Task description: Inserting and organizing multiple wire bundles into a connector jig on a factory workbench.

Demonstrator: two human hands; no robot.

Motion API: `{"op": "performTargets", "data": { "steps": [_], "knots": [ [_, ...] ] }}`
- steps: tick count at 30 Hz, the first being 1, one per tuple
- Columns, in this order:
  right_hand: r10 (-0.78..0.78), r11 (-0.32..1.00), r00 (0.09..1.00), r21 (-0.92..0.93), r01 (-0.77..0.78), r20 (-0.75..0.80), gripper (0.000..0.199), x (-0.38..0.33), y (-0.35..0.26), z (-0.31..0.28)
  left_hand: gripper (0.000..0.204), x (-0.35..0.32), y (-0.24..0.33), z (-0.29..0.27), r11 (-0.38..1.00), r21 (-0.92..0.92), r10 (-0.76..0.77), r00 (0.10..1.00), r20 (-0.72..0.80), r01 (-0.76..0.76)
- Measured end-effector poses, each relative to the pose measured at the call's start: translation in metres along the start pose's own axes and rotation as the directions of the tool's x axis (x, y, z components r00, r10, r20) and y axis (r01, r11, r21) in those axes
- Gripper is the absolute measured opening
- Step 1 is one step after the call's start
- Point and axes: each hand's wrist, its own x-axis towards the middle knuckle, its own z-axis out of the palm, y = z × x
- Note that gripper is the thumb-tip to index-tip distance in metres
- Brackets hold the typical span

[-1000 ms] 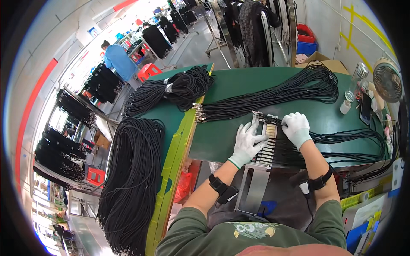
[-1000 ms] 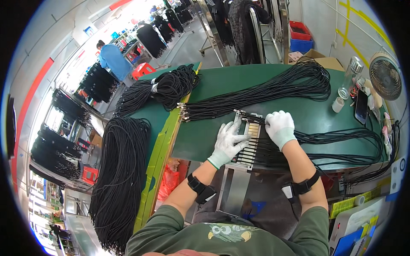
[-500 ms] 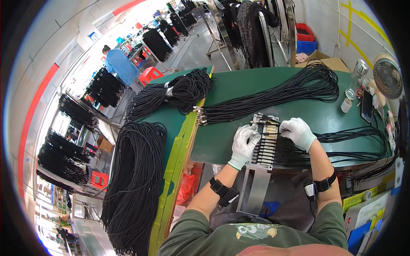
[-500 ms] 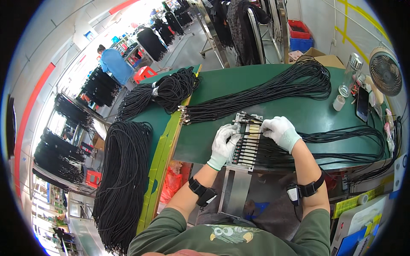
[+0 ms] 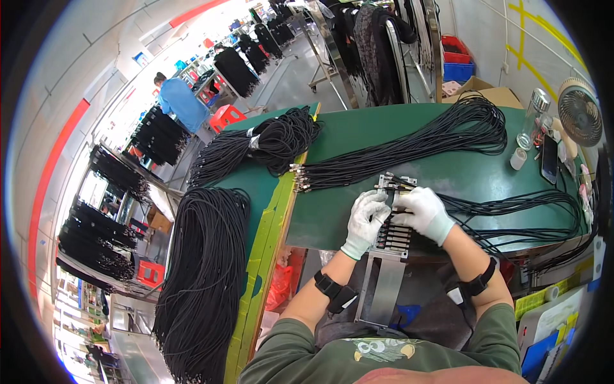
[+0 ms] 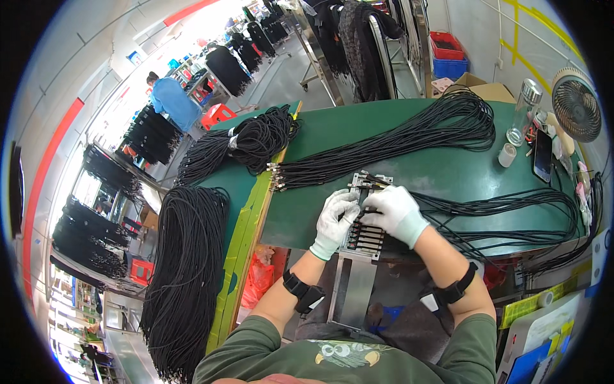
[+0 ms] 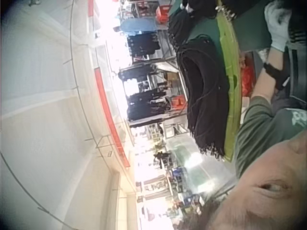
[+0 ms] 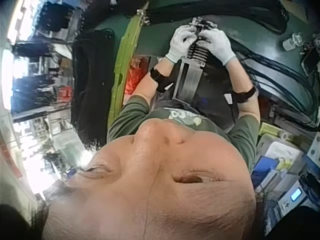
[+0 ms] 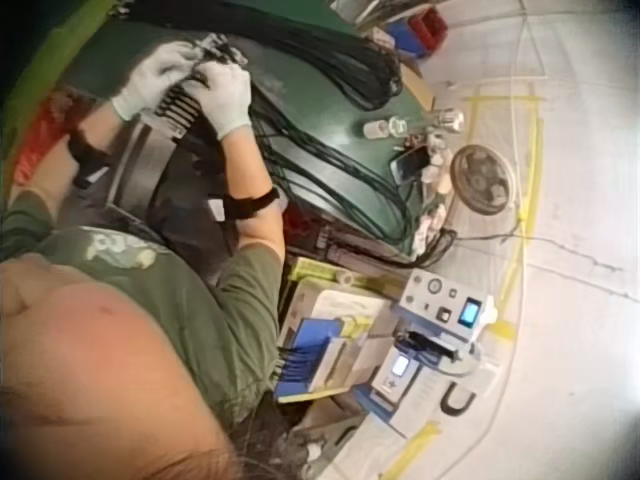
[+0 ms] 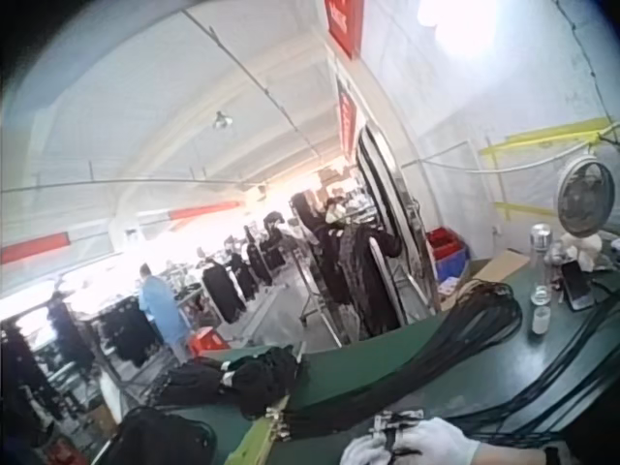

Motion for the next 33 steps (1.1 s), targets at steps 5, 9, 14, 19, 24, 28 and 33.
{"op": "performTargets", "data": {
  "steps": [5,9,14,19,24,28,33],
  "knots": [
    [0.107,0.991,0.987,0.061,-0.115,0.12,0.017,0.004,-0.003,-0.011,0.008,0.0,-0.002,-0.002,1.0,-0.006,0.03,1.0,0.006,-0.03],
    [0.131,0.991,0.986,-0.054,-0.125,0.108,0.017,-0.008,0.022,-0.019,0.01,-0.002,-0.003,-0.002,0.999,0.044,0.007,1.0,-0.019,-0.006],
    [0.141,0.987,0.989,0.07,-0.144,0.045,0.015,-0.013,0.03,-0.02,0.011,-0.008,-0.011,-0.003,0.987,-0.044,-0.161,0.984,-0.077,0.158],
    [0.089,0.996,0.995,0.01,-0.09,0.041,0.01,-0.011,0.022,-0.021,0.013,-0.005,-0.014,-0.001,0.984,-0.046,-0.176,0.984,-0.039,0.175],
    [0.008,0.999,0.996,-0.047,-0.013,-0.091,0.01,-0.009,0.017,-0.017,0.017,-0.006,-0.018,-0.003,0.984,-0.033,-0.175,0.984,-0.023,0.174],
    [0.107,0.979,0.994,-0.175,-0.105,0.002,0.009,-0.002,0.018,-0.017,0.019,0.0,-0.015,-0.003,0.984,0.084,-0.151,0.986,-0.074,0.157],
    [0.162,0.948,0.986,-0.285,-0.142,0.047,0.008,-0.009,0.025,-0.019,0.017,0.002,-0.009,0.003,0.969,0.072,-0.23,0.969,-0.091,0.237]
  ]
}}
